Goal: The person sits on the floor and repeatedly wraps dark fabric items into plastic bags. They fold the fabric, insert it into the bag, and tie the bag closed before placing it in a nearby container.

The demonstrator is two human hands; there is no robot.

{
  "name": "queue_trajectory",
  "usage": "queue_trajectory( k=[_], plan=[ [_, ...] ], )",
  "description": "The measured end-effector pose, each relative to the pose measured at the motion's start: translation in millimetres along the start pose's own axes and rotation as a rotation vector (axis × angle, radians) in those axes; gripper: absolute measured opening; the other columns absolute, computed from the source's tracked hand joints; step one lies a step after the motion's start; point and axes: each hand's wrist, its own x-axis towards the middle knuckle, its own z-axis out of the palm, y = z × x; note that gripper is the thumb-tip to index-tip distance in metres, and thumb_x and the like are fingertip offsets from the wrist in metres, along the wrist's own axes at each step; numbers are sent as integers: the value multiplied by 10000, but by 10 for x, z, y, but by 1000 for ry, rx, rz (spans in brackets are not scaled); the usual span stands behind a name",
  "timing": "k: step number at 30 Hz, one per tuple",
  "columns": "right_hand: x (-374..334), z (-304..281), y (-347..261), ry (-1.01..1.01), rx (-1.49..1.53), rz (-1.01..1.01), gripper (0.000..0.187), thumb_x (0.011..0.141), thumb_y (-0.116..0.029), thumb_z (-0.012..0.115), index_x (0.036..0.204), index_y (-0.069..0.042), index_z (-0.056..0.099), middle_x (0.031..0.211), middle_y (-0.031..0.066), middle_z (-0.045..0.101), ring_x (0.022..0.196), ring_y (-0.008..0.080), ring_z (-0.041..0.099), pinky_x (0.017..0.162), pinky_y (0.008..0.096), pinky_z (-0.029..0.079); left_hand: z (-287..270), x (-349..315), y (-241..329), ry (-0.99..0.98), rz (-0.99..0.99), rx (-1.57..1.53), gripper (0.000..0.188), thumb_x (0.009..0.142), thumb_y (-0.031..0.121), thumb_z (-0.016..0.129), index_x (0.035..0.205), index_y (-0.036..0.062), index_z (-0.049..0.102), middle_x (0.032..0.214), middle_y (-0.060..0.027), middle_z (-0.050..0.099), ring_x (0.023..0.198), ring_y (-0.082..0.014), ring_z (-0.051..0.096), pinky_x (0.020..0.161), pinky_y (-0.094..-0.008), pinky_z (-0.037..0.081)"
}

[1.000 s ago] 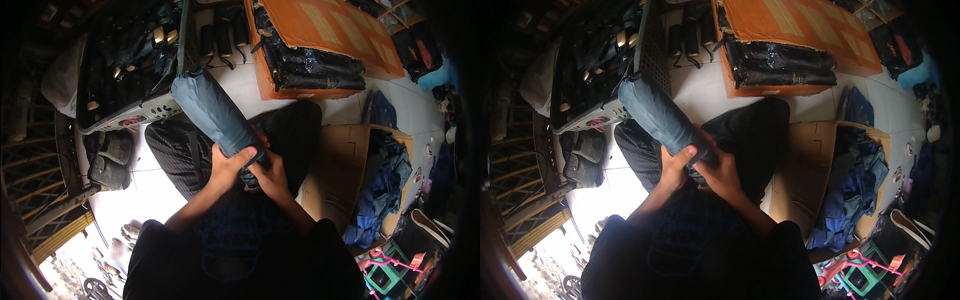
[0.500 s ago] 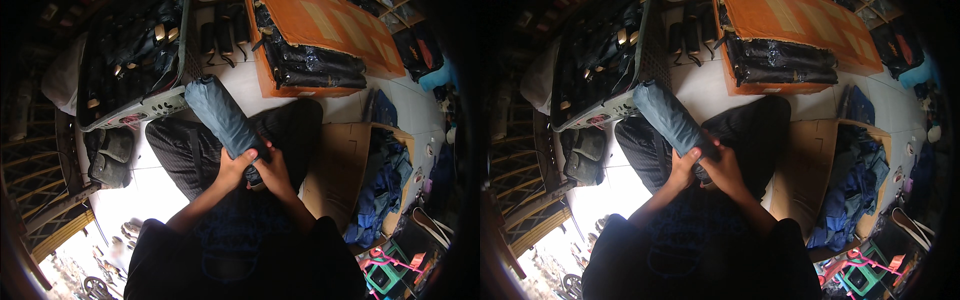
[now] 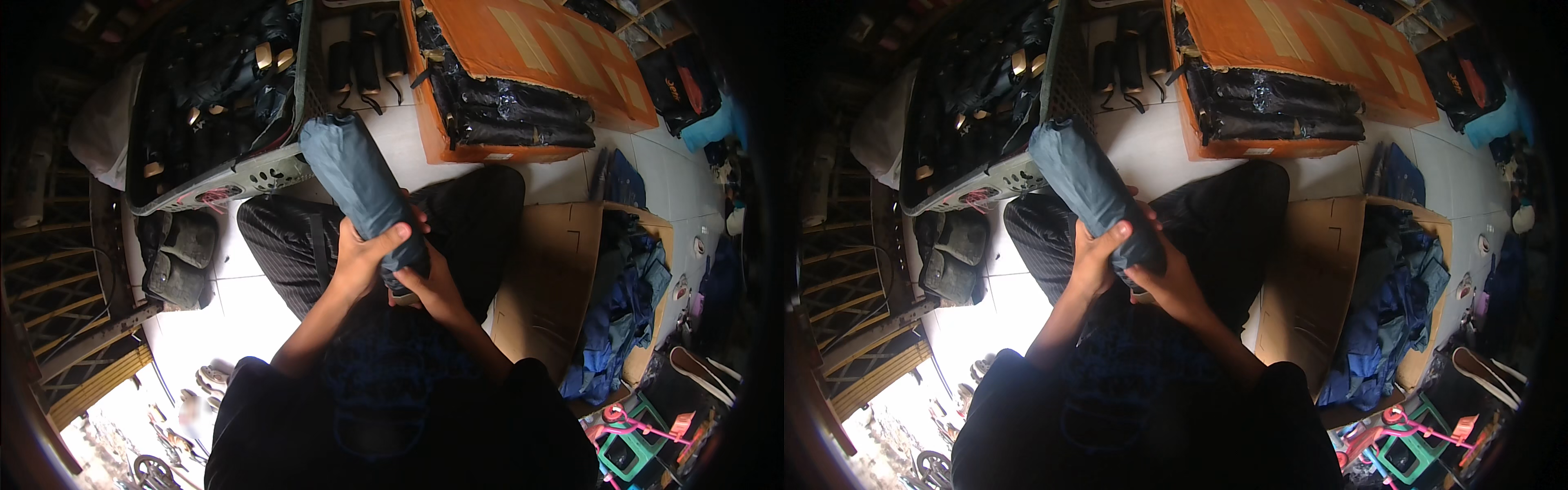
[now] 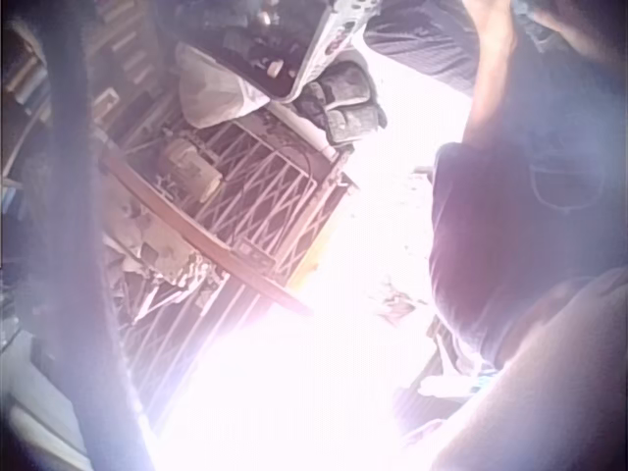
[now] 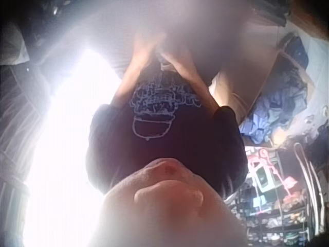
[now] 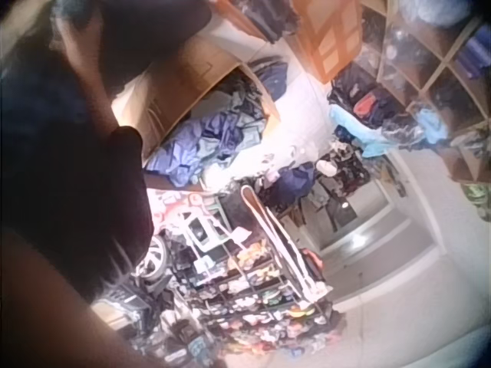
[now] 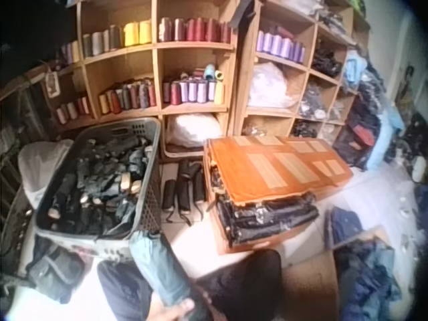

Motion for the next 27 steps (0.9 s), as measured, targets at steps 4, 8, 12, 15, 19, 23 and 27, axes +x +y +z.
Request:
queue_trajectory(
  k=[4, 8, 12, 15, 19, 23, 27],
  plan=[
    [6, -28, -51, -48, 126, 153, 425, 900, -170, 585, 1240, 14, 410, 781, 103, 604, 583, 127, 590, 464, 246, 474, -44, 33, 37, 94, 19, -163, 486, 813, 156, 688, 1193, -46, 463, 953, -169, 627, 875, -254, 637, 786, -359, 522],
    [-32, 22, -19, 21, 119, 146, 297, 922, -156, 553, 1137, 26, 459, 710, 103, 591, 554, 127, 583, 433, 240, 438, -3, 15, -15, 87, 41, -119, 482, 798, 157, 702, 1168, -52, 475, 931, -165, 628, 867, -256, 636, 772, -366, 524],
    [-50, -13, 113, 106, 1, -30, 263, 946, -166, 503, 1101, 41, 451, 710, 135, 585, 524, 159, 585, 426, 257, 450, 79, -112, -127, 45, 15, -60, 438, 781, 165, 731, 1101, -44, 515, 936, -151, 635, 885, -241, 638, 773, -358, 525],
    [-66, -19, 176, 187, -65, -127, 254, 939, -127, 501, 1118, 45, 445, 750, 134, 588, 525, 161, 586, 436, 266, 466, 144, -164, -208, 57, -22, -76, 442, 791, 188, 734, 1100, -40, 515, 953, -145, 635, 889, -237, 642, 775, -354, 531],
    [15, 71, 81, 221, 6, -193, 251, 894, -108, 573, 1081, 47, 511, 766, 105, 592, 488, 112, 552, 432, 245, 438, 78, -173, -219, 23, -49, -146, 439, 794, 175, 725, 1111, -43, 513, 1008, -161, 628, 901, -243, 641, 798, -362, 530],
    [91, -37, -72, -17, 137, 29, 379, 924, -188, 552, 1206, 23, 410, 794, 118, 586, 566, 136, 586, 436, 228, 423, -2, -21, -43, -20, -22, -90, 479, 791, 205, 716, 1135, -56, 510, 1047, -178, 620, 916, -247, 638, 814, -371, 529],
    [137, -59, -168, -145, 112, 88, 349, 899, -129, 566, 1189, 21, 442, 759, 75, 576, 579, 99, 570, 455, 209, 421, -67, 48, 83, -15, 80, -29, 501, 788, 238, 702, 1139, -69, 518, 1024, -181, 622, 916, -251, 638, 790, -366, 532]
  ],
)
